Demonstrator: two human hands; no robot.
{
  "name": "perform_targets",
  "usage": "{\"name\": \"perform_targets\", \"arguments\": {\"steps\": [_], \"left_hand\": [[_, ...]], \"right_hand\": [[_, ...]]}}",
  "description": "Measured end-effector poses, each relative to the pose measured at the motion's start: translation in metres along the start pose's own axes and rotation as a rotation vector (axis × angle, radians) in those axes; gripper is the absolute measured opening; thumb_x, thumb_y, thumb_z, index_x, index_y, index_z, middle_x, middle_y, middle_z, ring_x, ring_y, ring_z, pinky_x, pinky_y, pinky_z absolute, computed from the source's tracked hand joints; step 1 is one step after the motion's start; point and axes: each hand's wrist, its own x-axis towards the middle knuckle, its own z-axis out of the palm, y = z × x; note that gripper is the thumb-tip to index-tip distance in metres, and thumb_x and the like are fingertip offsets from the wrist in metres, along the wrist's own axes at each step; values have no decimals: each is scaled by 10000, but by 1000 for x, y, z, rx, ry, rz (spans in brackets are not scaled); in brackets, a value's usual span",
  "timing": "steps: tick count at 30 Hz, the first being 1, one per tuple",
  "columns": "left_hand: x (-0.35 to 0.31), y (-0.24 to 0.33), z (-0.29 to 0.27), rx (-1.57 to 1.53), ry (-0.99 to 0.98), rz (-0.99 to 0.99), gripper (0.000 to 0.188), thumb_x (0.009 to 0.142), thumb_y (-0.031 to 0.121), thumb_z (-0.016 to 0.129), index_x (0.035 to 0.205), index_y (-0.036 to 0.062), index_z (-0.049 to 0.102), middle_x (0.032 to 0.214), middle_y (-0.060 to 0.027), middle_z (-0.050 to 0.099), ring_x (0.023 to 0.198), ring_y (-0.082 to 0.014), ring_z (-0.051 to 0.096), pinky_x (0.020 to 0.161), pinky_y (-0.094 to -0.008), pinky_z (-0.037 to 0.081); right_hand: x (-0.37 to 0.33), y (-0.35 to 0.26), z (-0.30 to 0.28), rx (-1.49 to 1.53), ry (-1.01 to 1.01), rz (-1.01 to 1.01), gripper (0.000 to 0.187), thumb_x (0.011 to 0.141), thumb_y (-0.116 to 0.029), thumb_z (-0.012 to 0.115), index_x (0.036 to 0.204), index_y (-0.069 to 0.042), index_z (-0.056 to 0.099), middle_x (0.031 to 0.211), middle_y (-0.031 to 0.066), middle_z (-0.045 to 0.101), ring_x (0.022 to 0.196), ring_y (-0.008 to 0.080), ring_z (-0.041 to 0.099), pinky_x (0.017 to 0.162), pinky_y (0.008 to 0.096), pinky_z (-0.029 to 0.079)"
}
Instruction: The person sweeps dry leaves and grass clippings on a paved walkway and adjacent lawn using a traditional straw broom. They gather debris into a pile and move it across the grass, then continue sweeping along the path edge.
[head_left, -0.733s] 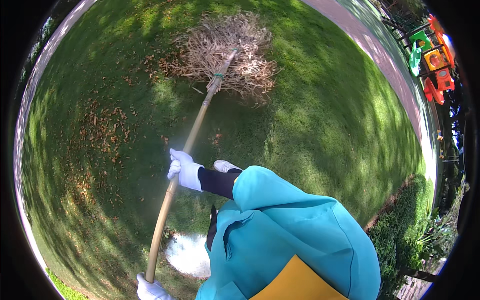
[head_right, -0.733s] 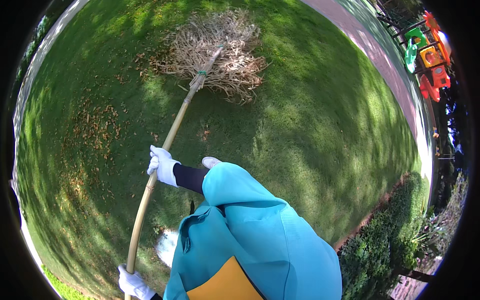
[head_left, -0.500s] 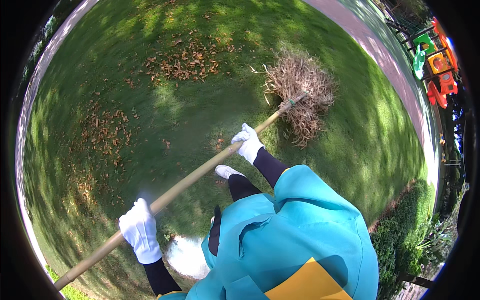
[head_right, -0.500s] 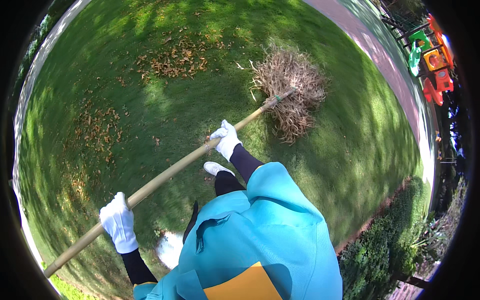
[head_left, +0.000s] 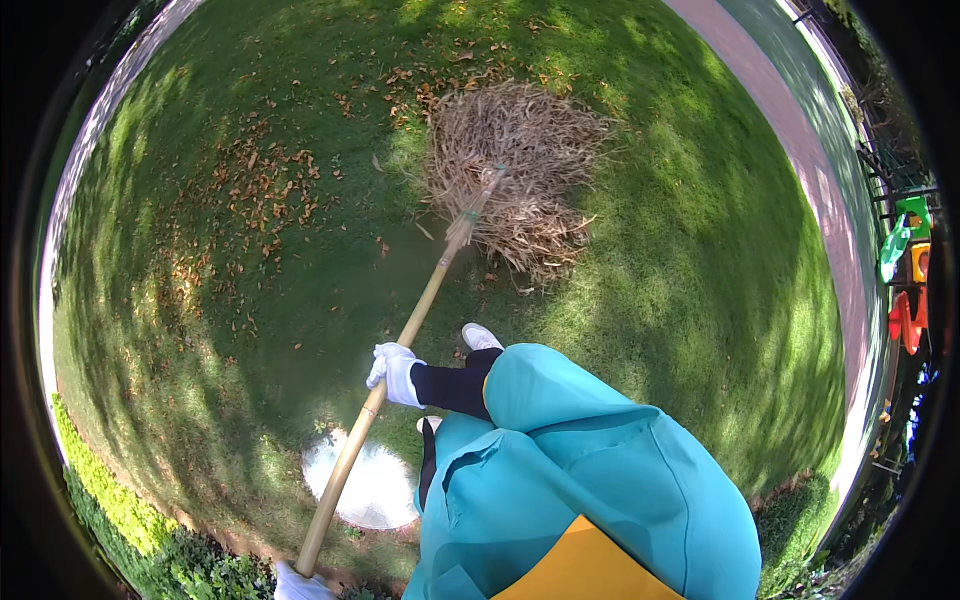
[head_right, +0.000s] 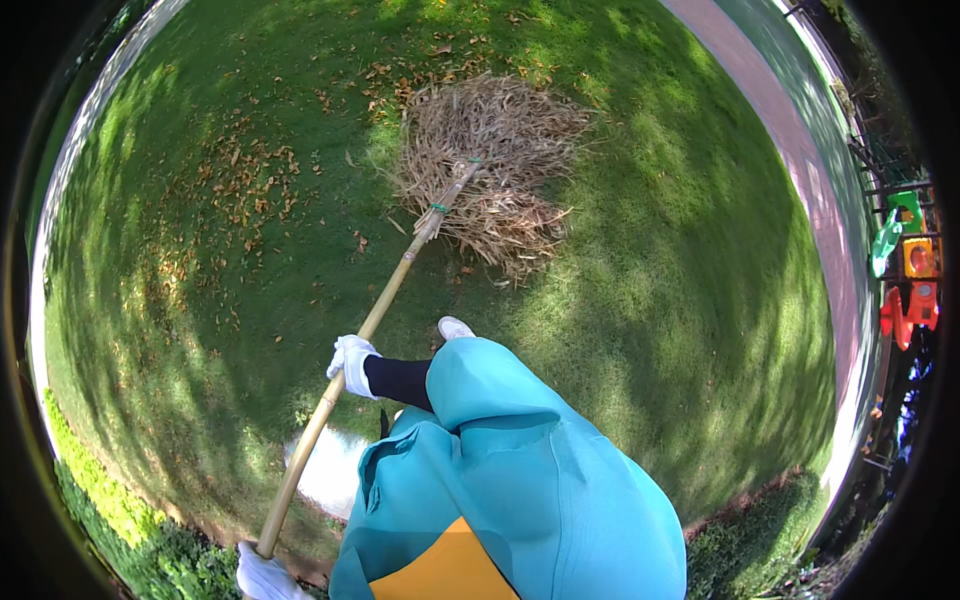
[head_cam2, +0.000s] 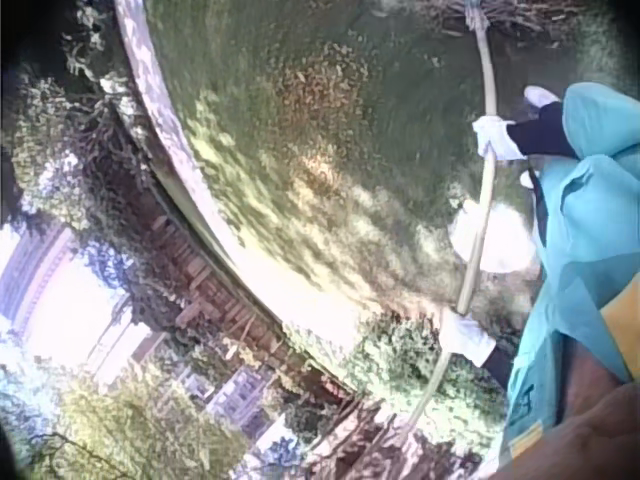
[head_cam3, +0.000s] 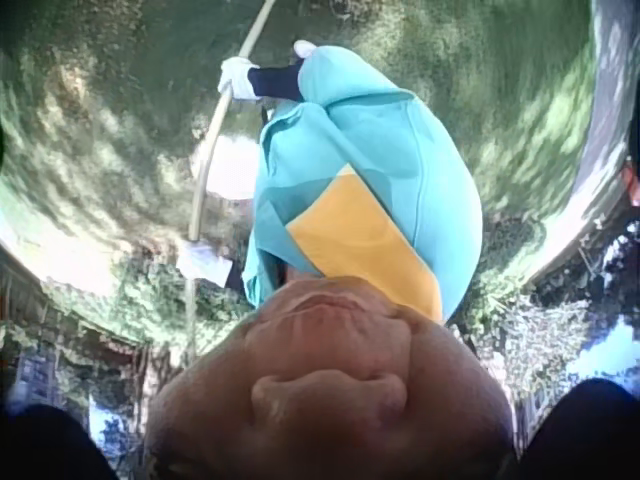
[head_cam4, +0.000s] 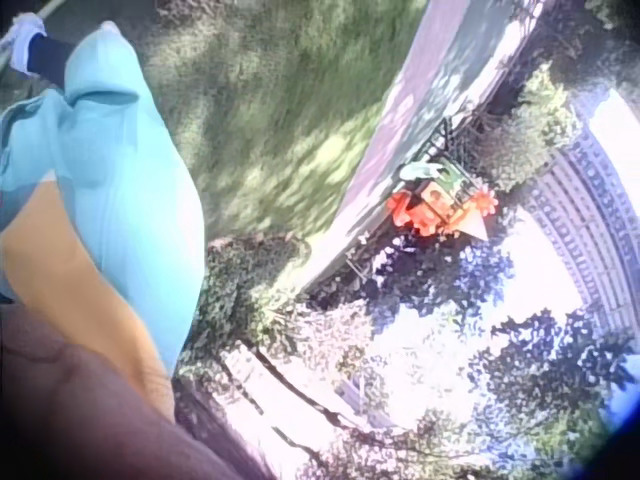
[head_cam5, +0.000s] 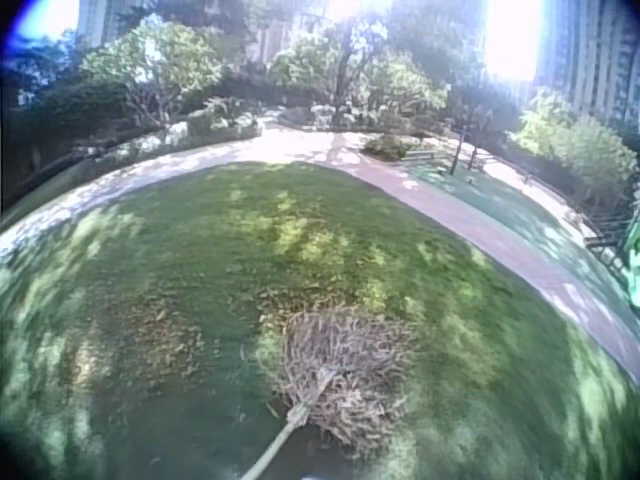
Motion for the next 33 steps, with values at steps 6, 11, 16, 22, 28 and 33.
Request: {"name": "perform_targets", "arguments": {"steps": [6, 11, 16, 22, 28, 33], "left_hand": [[-127, 49, 60, -48, 77, -546, 173, 671, 163, 676, 811, 110, 588, 656, -122, 634, 617, -312, 633, 578, -435, 484], [-148, 39, 71, -116, -152, -550, 179, 668, 175, 680, 809, 115, 588, 651, -117, 632, 613, -309, 632, 573, -433, 482], [-95, 30, 83, -108, -95, -254, 185, 664, 186, 684, 808, 120, 588, 646, -111, 629, 609, -306, 631, 569, -432, 480], [8, 68, 127, -211, 28, 41, 193, 660, 200, 689, 807, 126, 588, 641, -105, 627, 604, -302, 630, 565, -431, 477], [26, 97, 141, -232, -10, 102, 201, 655, 214, 694, 805, 133, 588, 635, -99, 624, 599, -299, 629, 560, -429, 475], [87, 169, 52, -145, 197, 439, 199, 659, 247, 696, 790, 154, 579, 618, -78, 614, 573, -284, 619, 537, -417, 458]], "right_hand": [[28, 7, 82, -410, -228, 228, 276, 919, -238, 500, 677, -137, 416, 420, -12, 340, 334, 173, 359, 385, 356, 368], [-6, 59, 135, -543, -432, 272, 310, 897, -267, 591, 656, -146, 438, 441, -33, 367, 346, 133, 389, 386, 315, 397], [-25, 80, 145, -608, -435, 273, 291, 885, -265, 618, 669, -152, 459, 484, -61, 383, 366, 80, 368, 372, 269, 381], [-3, -4, 131, -520, -240, 148, 354, 912, -308, 561, 628, -183, 389, 449, -79, 304, 344, 82, 315, 348, 268, 317], [-40, -121, 71, -219, -149, -59, 320, 900, -326, 580, 697, -166, 391, 413, -57, 301, 314, 110, 315, 367, 308, 334], [-82, -235, 29, 167, -255, -223, 354, 904, -311, 572, 625, -208, 378, 417, -53, 315, 345, 114, 340, 436, 340, 359]]}}
